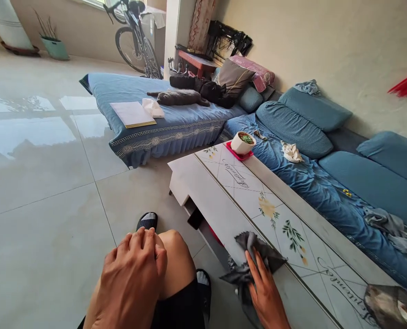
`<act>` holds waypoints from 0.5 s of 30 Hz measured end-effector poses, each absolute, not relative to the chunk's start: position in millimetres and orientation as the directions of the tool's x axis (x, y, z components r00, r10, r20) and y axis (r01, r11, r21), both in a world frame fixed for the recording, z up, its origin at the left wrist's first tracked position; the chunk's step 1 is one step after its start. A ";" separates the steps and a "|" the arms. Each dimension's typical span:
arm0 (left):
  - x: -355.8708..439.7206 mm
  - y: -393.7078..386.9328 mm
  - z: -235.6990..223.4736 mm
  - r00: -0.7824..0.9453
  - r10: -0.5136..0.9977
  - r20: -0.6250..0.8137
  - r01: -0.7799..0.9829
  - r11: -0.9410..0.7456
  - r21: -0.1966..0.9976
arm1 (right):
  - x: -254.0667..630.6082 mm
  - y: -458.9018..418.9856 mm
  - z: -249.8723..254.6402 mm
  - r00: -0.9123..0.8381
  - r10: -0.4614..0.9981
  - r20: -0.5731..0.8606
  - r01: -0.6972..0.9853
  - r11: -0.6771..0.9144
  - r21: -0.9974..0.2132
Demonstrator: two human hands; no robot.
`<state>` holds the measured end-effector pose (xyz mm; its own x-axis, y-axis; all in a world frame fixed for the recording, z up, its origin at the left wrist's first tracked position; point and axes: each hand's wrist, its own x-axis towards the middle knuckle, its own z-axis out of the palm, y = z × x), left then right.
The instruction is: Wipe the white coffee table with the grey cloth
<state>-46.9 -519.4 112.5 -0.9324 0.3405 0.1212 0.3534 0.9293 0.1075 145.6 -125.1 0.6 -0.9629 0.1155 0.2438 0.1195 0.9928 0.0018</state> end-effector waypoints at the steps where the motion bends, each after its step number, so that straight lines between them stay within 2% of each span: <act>1: -48.6 -520.3 112.9 -0.935 0.335 0.120 0.349 0.928 0.131 | 130.3 -130.2 0.1 -0.964 0.097 0.249 0.102 0.995 0.007; 4: -52.7 -513.6 116.4 -0.938 0.325 0.120 0.339 0.932 0.129 | 32.5 -163.1 -1.8 -0.967 0.029 0.253 0.027 1.000 -0.012; 7: -52.8 -500.3 121.8 -0.933 0.341 0.112 0.350 0.933 0.079 | -70.8 -198.6 3.3 -0.971 0.062 0.230 0.046 0.996 -0.073; 9: -50.5 -493.7 124.3 -0.925 0.367 0.102 0.374 0.926 0.060 | -97.0 -208.8 7.4 -0.973 0.084 0.214 0.061 0.992 -0.111; 11: -47.2 -491.6 124.3 -0.922 0.374 0.100 0.380 0.924 0.045 | -74.5 -203.4 6.6 -0.974 0.070 0.215 0.045 0.992 -0.120; 15: -43.0 -499.0 118.7 -0.928 0.351 0.123 0.358 0.933 0.032 | 67.9 -159.3 -3.6 -0.962 0.085 0.260 0.067 0.995 -0.077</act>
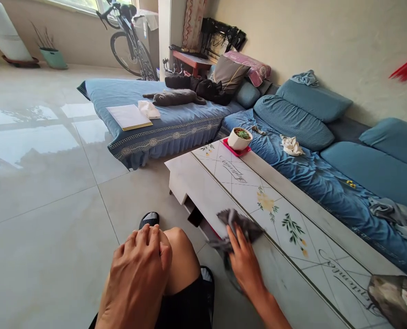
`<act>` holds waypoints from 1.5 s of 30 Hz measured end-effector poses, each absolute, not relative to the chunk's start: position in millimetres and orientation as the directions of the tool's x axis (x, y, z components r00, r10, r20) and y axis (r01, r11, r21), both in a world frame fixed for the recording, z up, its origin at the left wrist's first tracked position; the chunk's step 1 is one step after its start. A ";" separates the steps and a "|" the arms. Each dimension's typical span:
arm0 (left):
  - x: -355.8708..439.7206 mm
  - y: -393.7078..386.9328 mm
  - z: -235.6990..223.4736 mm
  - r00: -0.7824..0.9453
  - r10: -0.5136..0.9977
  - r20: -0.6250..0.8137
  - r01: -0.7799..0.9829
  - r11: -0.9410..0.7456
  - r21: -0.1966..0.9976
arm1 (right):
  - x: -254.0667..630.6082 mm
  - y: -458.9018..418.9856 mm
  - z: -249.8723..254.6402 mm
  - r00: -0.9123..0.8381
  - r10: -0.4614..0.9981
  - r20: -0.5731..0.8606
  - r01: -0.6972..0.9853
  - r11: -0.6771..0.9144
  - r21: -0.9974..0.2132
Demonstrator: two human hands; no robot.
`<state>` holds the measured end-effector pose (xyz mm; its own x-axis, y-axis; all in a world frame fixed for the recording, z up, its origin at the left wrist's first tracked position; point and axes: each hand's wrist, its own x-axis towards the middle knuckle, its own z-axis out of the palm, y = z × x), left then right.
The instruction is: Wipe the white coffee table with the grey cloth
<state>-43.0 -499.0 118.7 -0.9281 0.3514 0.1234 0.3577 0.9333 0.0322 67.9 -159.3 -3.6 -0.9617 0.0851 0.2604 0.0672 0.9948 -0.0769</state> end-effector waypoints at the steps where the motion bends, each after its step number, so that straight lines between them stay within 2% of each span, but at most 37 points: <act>1: -43.0 -502.2 117.6 -0.933 0.336 0.129 0.344 0.938 0.043 | 104.0 -147.3 -4.5 -0.958 0.104 0.267 0.091 0.994 -0.061; 3: -44.5 -508.5 117.5 -0.943 0.308 0.126 0.318 0.946 0.064 | 151.4 -130.3 -3.1 -0.956 0.137 0.260 0.135 0.991 -0.026; 5: -47.3 -513.4 119.9 -0.948 0.298 0.113 0.307 0.950 0.062 | 152.6 -128.7 -0.5 -0.959 0.138 0.248 0.142 0.990 0.000; 7: -50.5 -515.6 123.9 -0.946 0.312 0.093 0.317 0.947 0.047 | 108.2 -143.0 0.3 -0.964 0.097 0.249 0.099 0.995 -0.003; 12: -54.0 -505.9 130.5 -0.945 0.318 0.073 0.320 0.947 0.017 | -71.0 -200.3 2.8 -0.965 0.016 0.262 -0.004 0.997 -0.078; 15: -51.1 -497.5 128.8 -0.943 0.324 0.083 0.325 0.946 -0.001 | -103.7 -210.3 8.9 -0.967 0.023 0.255 -0.012 0.991 -0.136; 19: -44.0 -499.5 122.7 -0.937 0.323 0.130 0.324 0.946 -0.019 | -4.7 -181.4 9.0 -0.966 0.053 0.251 0.015 0.989 -0.149; 22: -40.8 -510.3 121.3 -0.937 0.320 0.139 0.322 0.947 -0.009 | 102.4 -146.9 6.2 -0.961 0.108 0.255 0.084 0.991 -0.102; 25: -43.5 -521.1 124.9 -0.947 0.300 0.116 0.305 0.952 0.026 | 147.8 -128.3 3.8 -0.958 0.124 0.259 0.115 0.992 -0.048; 27: -48.1 -525.2 128.0 -0.957 0.275 0.091 0.281 0.958 0.063 | 123.6 -132.8 1.5 -0.963 0.091 0.253 0.085 0.996 -0.035; 30: -54.8 -524.1 130.6 -0.963 0.258 0.074 0.265 0.960 0.092 | 23.9 -161.1 -0.1 -0.975 0.022 0.219 0.006 0.997 -0.071; 33: -56.2 -515.4 131.2 -0.959 0.270 0.083 0.276 0.959 0.068 | -83.6 -195.0 6.2 -0.986 0.014 0.167 -0.010 0.990 -0.141; 35: -53.9 -508.7 130.7 -0.957 0.276 0.087 0.281 0.958 0.051 | -116.5 -206.9 11.9 -0.988 0.031 0.153 0.004 0.984 -0.179; 37: -50.0 -504.7 129.2 -0.956 0.279 0.093 0.284 0.958 0.044 | -101.6 -204.3 13.8 -0.986 0.026 0.165 -0.006 0.981 -0.196; 40: -44.0 -507.0 125.5 -0.948 0.296 0.116 0.304 0.951 0.050 | -5.2 -176.6 8.6 -0.977 0.036 0.209 -0.001 0.985 -0.171; 43: -41.5 -516.3 123.9 -0.949 0.286 0.135 0.296 0.953 0.064 | 107.5 -142.2 5.0 -0.966 0.121 0.230 0.094 0.987 -0.127; 45: -43.2 -522.0 125.3 -0.953 0.278 0.120 0.287 0.956 0.066 | 147.2 -129.6 5.9 -0.960 0.169 0.225 0.149 0.984 -0.101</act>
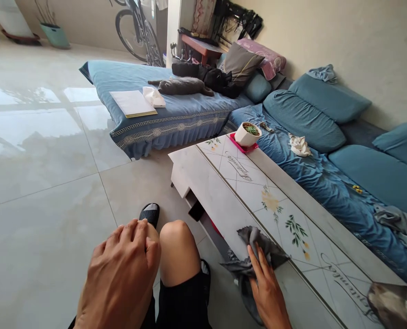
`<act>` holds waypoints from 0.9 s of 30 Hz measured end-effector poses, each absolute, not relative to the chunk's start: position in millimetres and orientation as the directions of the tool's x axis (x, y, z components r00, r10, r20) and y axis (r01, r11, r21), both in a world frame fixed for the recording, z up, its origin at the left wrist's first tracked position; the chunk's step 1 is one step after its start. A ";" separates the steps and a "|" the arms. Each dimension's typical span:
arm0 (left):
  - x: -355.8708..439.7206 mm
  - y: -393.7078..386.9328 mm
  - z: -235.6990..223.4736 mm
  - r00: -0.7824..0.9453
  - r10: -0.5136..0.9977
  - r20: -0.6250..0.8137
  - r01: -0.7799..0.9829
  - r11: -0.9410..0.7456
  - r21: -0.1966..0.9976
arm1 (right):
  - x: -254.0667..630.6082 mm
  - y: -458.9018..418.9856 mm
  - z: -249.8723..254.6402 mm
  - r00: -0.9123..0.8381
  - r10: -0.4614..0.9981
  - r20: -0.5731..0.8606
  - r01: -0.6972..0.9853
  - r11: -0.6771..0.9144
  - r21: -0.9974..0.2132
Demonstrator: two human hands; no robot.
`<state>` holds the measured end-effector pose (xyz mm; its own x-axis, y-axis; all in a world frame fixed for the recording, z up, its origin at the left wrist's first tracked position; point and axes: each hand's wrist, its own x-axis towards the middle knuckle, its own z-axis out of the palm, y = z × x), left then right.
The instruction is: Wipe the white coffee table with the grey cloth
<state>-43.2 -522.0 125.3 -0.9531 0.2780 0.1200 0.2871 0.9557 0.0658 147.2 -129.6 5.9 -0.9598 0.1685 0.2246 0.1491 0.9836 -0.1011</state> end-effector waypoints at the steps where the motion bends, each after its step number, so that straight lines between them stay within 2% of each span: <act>1: -44.9 -523.9 126.4 -0.955 0.276 0.105 0.284 0.957 0.065 | 150.6 -128.2 6.3 -0.960 0.173 0.221 0.156 0.983 -0.092; 3: -49.0 -525.0 128.7 -0.962 0.258 0.085 0.264 0.962 0.065 | 124.5 -135.1 5.8 -0.966 0.136 0.219 0.121 0.989 -0.082; 7: -54.7 -518.0 130.2 -0.965 0.252 0.079 0.257 0.963 0.075 | -9.4 -172.3 4.2 -0.976 0.029 0.218 0.005 0.994 -0.112; 11: -53.0 -507.1 129.4 -0.958 0.274 0.081 0.280 0.957 0.074 | -108.3 -203.7 11.0 -0.983 0.038 0.180 0.003 0.982 -0.191; 14: -48.4 -504.3 128.0 -0.957 0.275 0.094 0.281 0.958 0.057 | -82.9 -197.8 11.3 -0.981 0.029 0.192 -0.015 0.974 -0.224; 21: -42.2 -520.4 123.4 -0.949 0.276 0.150 0.288 0.955 0.066 | 128.3 -129.2 -0.9 -0.964 0.147 0.222 0.110 0.979 -0.170; 24: -46.5 -525.4 127.0 -0.959 0.258 0.114 0.266 0.961 0.069 | 113.7 -132.6 1.4 -0.963 0.156 0.218 0.119 0.978 -0.174; 27: -51.2 -523.9 131.6 -0.961 0.265 0.083 0.269 0.962 0.049 | 18.4 -164.7 7.1 -0.979 0.092 0.184 0.054 0.978 -0.199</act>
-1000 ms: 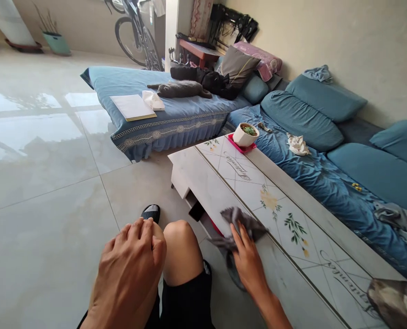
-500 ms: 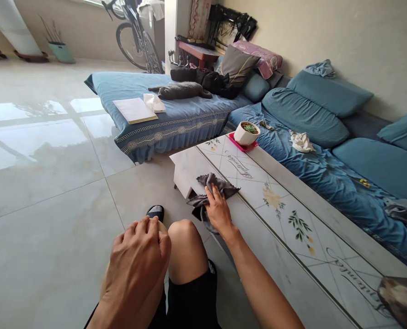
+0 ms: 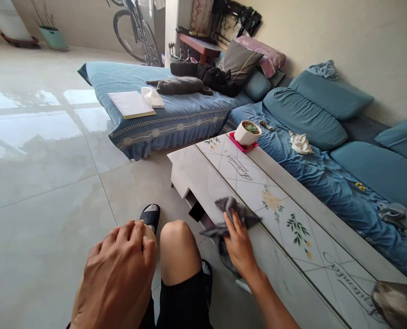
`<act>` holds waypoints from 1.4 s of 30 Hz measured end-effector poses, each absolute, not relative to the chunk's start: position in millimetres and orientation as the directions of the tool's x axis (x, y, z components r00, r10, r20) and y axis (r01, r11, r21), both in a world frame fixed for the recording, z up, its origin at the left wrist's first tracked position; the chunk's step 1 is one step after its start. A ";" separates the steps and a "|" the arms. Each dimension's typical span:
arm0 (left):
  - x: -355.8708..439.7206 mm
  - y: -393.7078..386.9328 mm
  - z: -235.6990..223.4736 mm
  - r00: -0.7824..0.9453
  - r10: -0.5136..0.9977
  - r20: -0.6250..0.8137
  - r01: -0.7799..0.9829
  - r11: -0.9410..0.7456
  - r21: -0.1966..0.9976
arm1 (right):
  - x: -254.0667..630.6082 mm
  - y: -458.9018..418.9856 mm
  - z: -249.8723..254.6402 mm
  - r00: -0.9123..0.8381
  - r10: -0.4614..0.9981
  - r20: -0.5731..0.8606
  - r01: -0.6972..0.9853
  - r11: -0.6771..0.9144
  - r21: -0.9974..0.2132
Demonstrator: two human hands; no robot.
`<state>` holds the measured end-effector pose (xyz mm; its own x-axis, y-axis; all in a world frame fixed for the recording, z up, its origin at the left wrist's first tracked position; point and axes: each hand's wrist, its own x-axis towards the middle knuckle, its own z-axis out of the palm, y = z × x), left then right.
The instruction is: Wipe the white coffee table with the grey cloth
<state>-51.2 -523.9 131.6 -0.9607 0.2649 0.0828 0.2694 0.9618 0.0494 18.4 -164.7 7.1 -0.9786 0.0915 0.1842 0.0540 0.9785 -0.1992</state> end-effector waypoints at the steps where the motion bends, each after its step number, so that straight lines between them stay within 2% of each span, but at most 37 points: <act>1: -51.9 -522.0 132.6 -0.960 0.269 0.080 0.273 0.961 0.041 | -19.5 -177.5 9.4 -0.983 0.071 0.172 0.035 0.978 -0.207; 4: -50.2 -513.7 133.1 -0.957 0.278 0.082 0.281 0.960 0.021 | -106.8 -207.0 14.8 -0.986 0.049 0.158 0.014 0.976 -0.217; 7: -44.0 -506.4 130.8 -0.946 0.305 0.114 0.307 0.952 0.002 | -108.3 -210.1 13.6 -0.976 0.031 0.217 -0.015 0.978 -0.209; 11: -35.7 -506.5 127.3 -0.932 0.322 0.166 0.324 0.946 -0.016 | 19.2 -175.0 6.3 -0.956 0.061 0.285 0.006 0.982 -0.190; 14: -35.4 -512.9 127.3 -0.931 0.326 0.163 0.324 0.945 -0.035 | 123.6 -142.3 5.4 -0.954 0.150 0.260 0.117 0.983 -0.139; 16: -38.6 -517.0 128.5 -0.937 0.315 0.151 0.313 0.949 -0.036 | 152.7 -131.9 5.2 -0.953 0.181 0.245 0.163 0.982 -0.094; 18: -43.0 -518.7 129.8 -0.943 0.306 0.129 0.305 0.952 -0.027 | 136.3 -136.0 3.4 -0.956 0.149 0.251 0.138 0.989 -0.060; 21: -47.0 -515.0 130.3 -0.947 0.299 0.120 0.301 0.954 -0.003 | 42.0 -164.3 1.9 -0.963 0.060 0.263 0.048 0.998 -0.050; 24: -43.8 -504.4 128.8 -0.934 0.335 0.124 0.336 0.942 -0.011 | -71.4 -199.7 8.8 -0.973 0.050 0.224 0.026 0.994 -0.109; 26: -38.8 -496.5 126.8 -0.921 0.367 0.128 0.366 0.930 -0.029 | -114.5 -214.0 15.0 -0.982 0.065 0.180 0.037 0.987 -0.154; 28: -33.6 -490.9 124.0 -0.918 0.373 0.138 0.372 0.928 -0.033 | -111.7 -213.8 17.0 -0.984 0.054 0.167 0.024 0.984 -0.176; 31: -29.3 -490.8 119.2 -0.932 0.328 0.154 0.336 0.942 0.025 | -28.1 -186.8 8.8 -0.972 0.038 0.230 -0.004 0.983 -0.181; 34: -31.2 -499.2 116.2 -0.951 0.268 0.157 0.287 0.951 0.114 | 82.3 -147.2 -1.7 -0.948 0.123 0.295 0.070 0.980 -0.185; 36: -35.4 -505.8 116.4 -0.958 0.250 0.139 0.268 0.954 0.130 | 121.9 -132.1 -5.0 -0.932 0.180 0.315 0.130 0.976 -0.175; 39: -42.7 -510.6 118.9 -0.955 0.274 0.110 0.283 0.956 0.076 | 93.1 -145.1 -5.0 -0.936 0.161 0.314 0.116 0.981 -0.157; 42: -46.3 -504.9 121.8 -0.935 0.336 0.115 0.336 0.942 -0.023 | -14.0 -185.3 1.9 -0.964 0.108 0.242 0.063 0.980 -0.187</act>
